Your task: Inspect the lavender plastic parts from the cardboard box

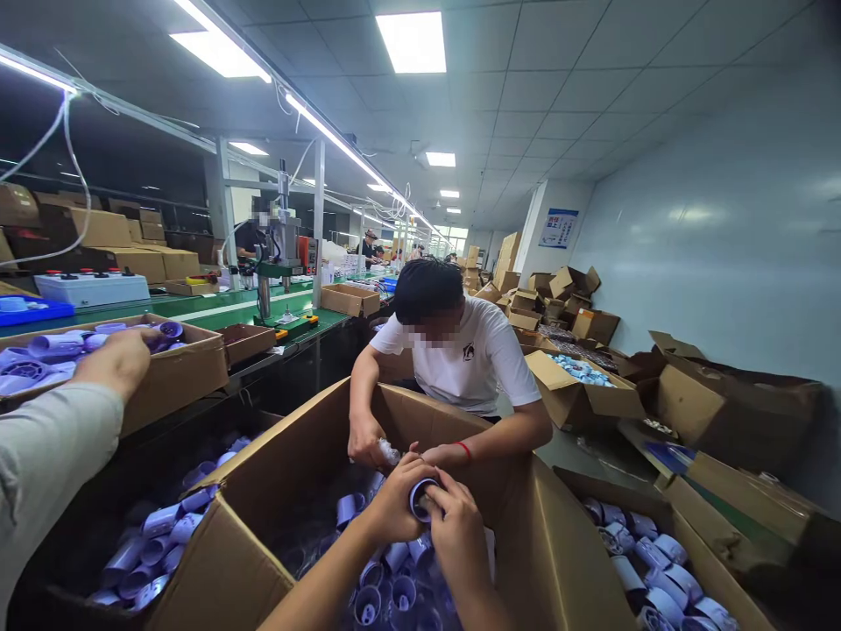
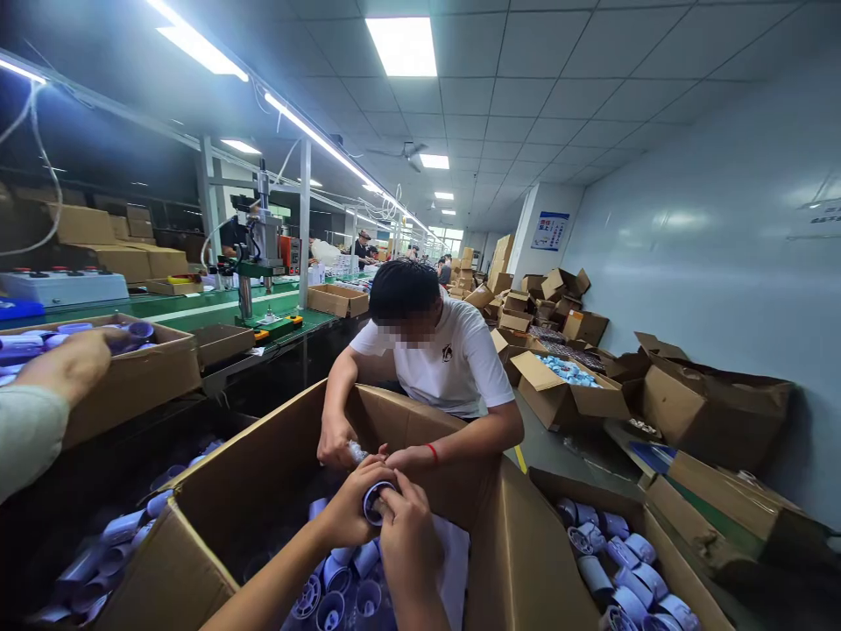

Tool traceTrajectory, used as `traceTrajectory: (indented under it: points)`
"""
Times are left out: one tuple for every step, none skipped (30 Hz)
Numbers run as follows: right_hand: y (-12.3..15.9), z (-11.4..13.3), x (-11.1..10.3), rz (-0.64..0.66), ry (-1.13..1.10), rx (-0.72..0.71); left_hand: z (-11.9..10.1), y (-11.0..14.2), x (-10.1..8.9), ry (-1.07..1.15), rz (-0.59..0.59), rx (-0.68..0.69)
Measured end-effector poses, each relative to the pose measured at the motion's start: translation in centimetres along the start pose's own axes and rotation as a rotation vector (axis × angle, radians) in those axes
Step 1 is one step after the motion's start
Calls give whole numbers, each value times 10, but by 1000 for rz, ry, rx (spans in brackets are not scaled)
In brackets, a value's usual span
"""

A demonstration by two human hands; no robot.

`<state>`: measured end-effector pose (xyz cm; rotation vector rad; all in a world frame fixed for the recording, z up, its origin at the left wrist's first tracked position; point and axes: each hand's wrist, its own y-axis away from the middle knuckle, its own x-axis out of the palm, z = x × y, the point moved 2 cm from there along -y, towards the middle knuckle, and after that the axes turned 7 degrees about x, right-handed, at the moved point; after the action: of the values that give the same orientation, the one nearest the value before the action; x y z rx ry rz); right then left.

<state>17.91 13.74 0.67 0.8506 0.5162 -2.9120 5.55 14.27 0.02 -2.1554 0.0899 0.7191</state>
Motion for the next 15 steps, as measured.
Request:
traceTrajectory:
  points:
    - [0, 2, 0, 7, 10, 0, 0, 0, 0, 2, 11, 8]
    - [1, 4, 0, 15, 21, 3, -1, 0, -1, 3, 20, 15]
    - [1, 5, 0, 24, 30, 8, -1, 0, -1, 2, 25, 20]
    - [0, 7, 0, 32, 38, 17, -1, 0, -1, 1, 28, 25]
    - [0, 8, 0, 38, 43, 30, 0, 0, -2, 1, 34, 29]
    - [-1, 8, 0, 41, 46, 42, 0, -1, -2, 0, 41, 27]
    - [-2, 8, -1, 42, 46, 53, 0, -1, -3, -1, 58, 22]
    - [-2, 7, -1, 42, 43, 59, -1, -1, -3, -1, 82, 15]
    - [-3, 6, -1, 44, 37, 62, -1, -2, -3, 0, 111, 10]
    - [-3, 5, 0, 48, 30, 62, -1, -2, -3, 5, 139, 9]
    - [-2, 4, 0, 51, 21, 59, -1, -2, -3, 13, 166, 12]
    - [-2, 3, 1, 55, 14, 54, -1, -2, -3, 24, 193, 15]
    - [-1, 2, 2, 53, 10, 52, 0, -1, -3, 35, 213, 13]
    - [0, 2, 3, 47, 10, 50, 1, 0, -2, 41, 222, 3]
    - [0, 1, 3, 37, 11, 49, 3, 1, -2, 42, 221, -16]
